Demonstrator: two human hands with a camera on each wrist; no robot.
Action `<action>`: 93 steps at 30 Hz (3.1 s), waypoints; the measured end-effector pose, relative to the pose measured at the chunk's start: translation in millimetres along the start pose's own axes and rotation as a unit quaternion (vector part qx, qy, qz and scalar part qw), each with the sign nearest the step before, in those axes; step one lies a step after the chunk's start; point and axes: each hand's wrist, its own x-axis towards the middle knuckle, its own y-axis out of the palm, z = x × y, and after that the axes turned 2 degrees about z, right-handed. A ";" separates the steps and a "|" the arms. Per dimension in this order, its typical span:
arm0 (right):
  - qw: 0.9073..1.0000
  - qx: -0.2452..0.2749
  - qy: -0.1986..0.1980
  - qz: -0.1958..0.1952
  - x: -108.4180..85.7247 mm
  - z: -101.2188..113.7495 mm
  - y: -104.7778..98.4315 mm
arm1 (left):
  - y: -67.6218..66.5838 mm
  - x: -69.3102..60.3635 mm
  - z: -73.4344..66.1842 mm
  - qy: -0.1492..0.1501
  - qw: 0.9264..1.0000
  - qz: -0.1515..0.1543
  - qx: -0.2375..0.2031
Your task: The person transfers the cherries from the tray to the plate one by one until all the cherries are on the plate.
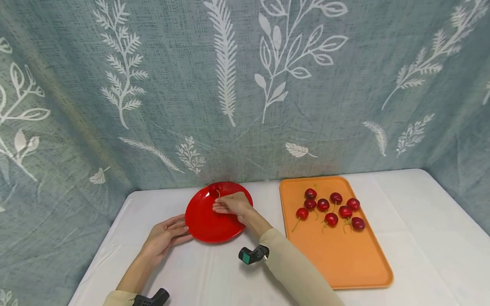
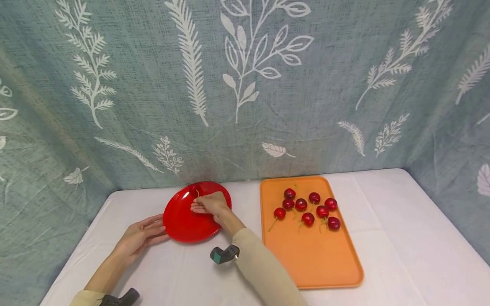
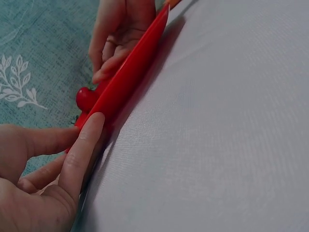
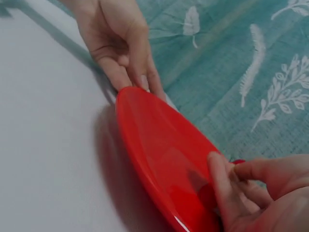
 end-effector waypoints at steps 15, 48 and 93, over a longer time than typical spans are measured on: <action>0.996 -0.055 0.018 -0.074 -2.8 1.8 13.7 | 1.1 -0.7 0.1 0.004 1.000 0.006 -0.002; 0.982 -0.165 -0.088 -0.027 -36.6 37.7 -7.4 | 0.3 0.6 3.5 0.002 1.000 0.003 -0.008; 0.954 -0.276 -0.082 -0.086 -106.7 48.6 -140.9 | 1.1 -2.7 2.5 0.001 1.000 -0.003 -0.004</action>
